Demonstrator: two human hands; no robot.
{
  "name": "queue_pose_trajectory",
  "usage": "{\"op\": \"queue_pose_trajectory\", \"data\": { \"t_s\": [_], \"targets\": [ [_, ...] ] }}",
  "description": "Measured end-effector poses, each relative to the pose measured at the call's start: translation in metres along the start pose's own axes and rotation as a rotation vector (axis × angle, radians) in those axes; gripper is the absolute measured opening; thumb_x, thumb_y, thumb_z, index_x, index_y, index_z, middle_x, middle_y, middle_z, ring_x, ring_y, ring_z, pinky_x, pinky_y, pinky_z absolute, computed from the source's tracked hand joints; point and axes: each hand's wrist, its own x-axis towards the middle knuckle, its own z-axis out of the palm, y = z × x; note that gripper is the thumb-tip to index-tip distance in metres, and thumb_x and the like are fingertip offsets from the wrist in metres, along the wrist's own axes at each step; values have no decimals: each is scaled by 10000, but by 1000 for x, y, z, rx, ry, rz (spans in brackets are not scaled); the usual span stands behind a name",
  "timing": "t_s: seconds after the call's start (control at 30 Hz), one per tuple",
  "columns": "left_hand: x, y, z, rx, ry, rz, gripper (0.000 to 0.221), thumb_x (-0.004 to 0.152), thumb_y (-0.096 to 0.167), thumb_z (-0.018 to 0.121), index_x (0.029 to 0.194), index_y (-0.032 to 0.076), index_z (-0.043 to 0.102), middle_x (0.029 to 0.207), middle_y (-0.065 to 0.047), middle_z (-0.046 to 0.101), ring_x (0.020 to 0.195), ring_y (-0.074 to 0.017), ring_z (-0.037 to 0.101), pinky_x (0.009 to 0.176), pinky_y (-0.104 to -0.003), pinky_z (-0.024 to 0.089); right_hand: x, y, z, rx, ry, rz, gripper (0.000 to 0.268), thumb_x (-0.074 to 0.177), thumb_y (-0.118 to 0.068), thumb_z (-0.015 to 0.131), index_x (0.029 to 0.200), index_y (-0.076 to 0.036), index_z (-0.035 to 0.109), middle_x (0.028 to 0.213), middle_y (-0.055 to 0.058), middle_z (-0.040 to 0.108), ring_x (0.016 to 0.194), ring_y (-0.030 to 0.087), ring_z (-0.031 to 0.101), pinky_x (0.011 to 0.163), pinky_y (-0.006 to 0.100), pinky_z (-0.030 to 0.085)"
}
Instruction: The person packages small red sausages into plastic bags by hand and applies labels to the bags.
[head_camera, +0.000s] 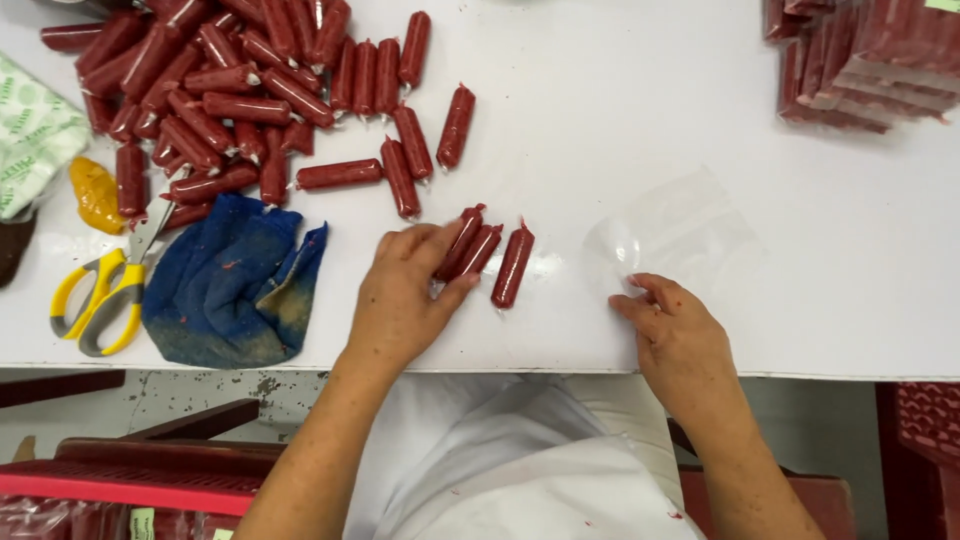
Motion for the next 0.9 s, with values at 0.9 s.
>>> {"op": "queue_pose_trajectory", "data": {
  "t_s": [0.9],
  "targets": [
    [69, -45, 14, 307, 246, -223, 458, 860, 77, 719, 1309, 78, 630, 951, -167, 626, 899, -381, 669, 722, -483, 594, 9, 22, 27, 593, 302, -65, 170, 854, -56, 718, 982, -123, 808, 998, 80, 757, 1008, 265, 720, 920, 385, 559]
  ]
}}
